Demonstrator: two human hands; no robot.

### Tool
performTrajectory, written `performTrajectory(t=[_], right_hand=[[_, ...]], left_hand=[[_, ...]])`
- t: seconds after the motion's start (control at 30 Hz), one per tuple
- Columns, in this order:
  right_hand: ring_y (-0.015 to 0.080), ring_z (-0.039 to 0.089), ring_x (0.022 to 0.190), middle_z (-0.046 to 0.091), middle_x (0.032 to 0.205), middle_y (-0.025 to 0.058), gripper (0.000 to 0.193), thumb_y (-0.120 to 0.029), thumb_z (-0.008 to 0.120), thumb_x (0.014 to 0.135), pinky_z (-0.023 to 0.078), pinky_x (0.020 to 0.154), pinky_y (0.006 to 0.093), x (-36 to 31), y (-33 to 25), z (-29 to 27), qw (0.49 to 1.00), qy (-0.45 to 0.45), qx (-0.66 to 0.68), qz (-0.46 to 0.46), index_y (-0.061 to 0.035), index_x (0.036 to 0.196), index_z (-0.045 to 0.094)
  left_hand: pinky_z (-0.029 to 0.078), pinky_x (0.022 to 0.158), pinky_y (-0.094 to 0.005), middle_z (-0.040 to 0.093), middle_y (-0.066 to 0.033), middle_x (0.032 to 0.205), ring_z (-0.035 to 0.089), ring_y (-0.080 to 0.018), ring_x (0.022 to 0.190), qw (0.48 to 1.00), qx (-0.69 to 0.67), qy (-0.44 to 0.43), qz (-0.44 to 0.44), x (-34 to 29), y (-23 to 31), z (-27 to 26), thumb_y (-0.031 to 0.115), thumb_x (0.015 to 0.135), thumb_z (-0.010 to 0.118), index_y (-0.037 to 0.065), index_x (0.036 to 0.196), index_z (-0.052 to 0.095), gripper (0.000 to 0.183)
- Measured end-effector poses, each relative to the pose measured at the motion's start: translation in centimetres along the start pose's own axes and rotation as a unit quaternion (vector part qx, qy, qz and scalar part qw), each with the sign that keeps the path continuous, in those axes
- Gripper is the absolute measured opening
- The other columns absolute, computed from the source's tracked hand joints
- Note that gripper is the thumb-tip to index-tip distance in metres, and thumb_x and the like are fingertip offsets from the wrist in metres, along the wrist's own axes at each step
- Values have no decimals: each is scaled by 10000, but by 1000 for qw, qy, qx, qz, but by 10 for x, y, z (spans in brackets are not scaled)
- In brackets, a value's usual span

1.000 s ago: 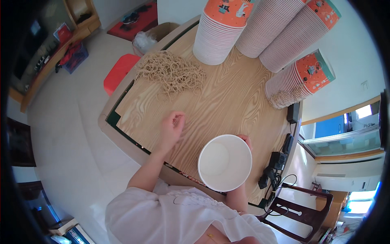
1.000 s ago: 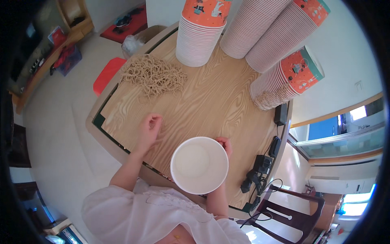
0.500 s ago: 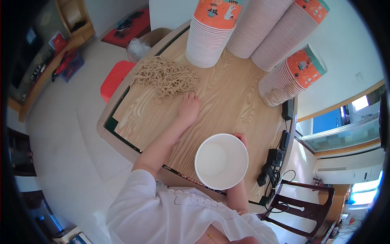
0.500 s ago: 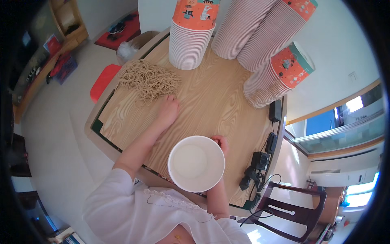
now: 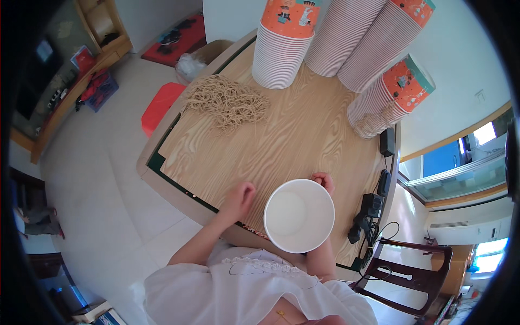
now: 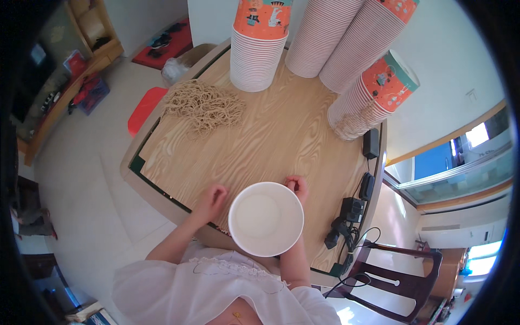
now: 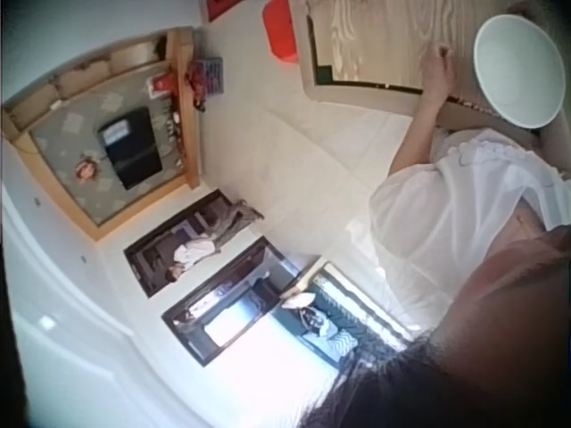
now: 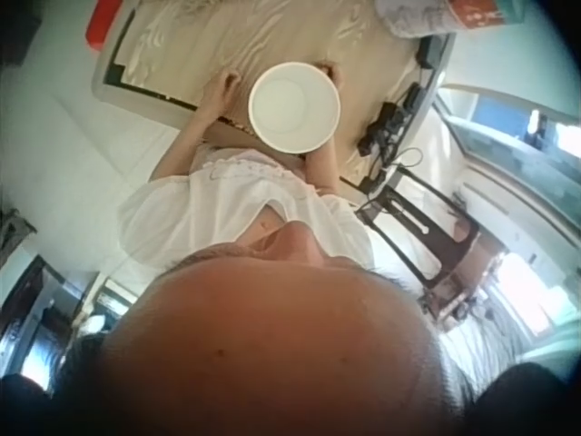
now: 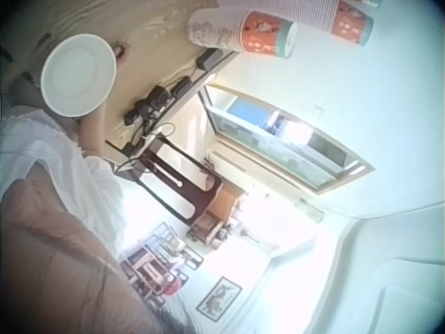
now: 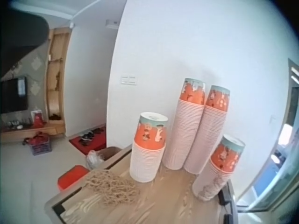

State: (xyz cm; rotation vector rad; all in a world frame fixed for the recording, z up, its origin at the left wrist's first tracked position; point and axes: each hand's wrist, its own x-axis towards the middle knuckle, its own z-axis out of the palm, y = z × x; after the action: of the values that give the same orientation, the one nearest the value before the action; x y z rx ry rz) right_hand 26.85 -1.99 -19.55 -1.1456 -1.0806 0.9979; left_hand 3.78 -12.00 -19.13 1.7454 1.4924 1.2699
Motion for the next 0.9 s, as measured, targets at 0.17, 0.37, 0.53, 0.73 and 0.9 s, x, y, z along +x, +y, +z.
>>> performTrajectory(t=[0.17, 0.37, 0.53, 0.73, 0.9], right_hand=[[59, 448, 546, 513, 631, -3, 109, 23, 477, 868, 356, 487, 191, 0, -4, 0, 999, -19, 49, 1, -13, 810, 562], [76, 491, 578, 550, 663, 10, 95, -5, 505, 864, 404, 521, 203, 13, -11, -37, 995, -9, 65, 70, -30, 849, 596], [91, 523, 686, 587, 795, 33, 91, -6, 502, 856, 434, 663, 215, -3, -83, -49, 996, 57, 71, 6, -21, 851, 592], [152, 538, 778, 567, 887, 96, 169, 53, 441, 821, 435, 734, 264, -56, -199, -23, 984, -124, 9, -130, 32, 954, 544], [137, 532, 758, 565, 823, 69, 205, -48, 421, 871, 434, 710, 261, -70, -204, 0, 976, -198, -65, -63, 32, 1009, 550]], left_hand=[[432, 803, -344, 615, -122, 866, 560, -242, 917, 985, 55, 163, -7, 25, 76, -89, 68, 909, 446, 39, 937, 451, 40], [454, 777, -376, 595, -107, 800, 557, -266, 822, 873, -88, 391, 277, 41, 183, -124, 117, 931, 384, 54, 949, 355, 71], [433, 505, -279, 568, -102, 721, 522, -172, 564, 932, -255, 134, 220, 27, 196, -92, 15, 879, 456, 47, 955, 396, 102], [426, 532, -274, 566, -94, 715, 559, -170, 590, 965, -231, -122, -1, 28, 181, -28, 44, 884, 500, 34, 977, 430, 116], [434, 523, -284, 573, -98, 714, 572, -192, 584, 972, -179, -150, 21, 29, 184, -23, 47, 880, 510, 36, 960, 441, 107]])
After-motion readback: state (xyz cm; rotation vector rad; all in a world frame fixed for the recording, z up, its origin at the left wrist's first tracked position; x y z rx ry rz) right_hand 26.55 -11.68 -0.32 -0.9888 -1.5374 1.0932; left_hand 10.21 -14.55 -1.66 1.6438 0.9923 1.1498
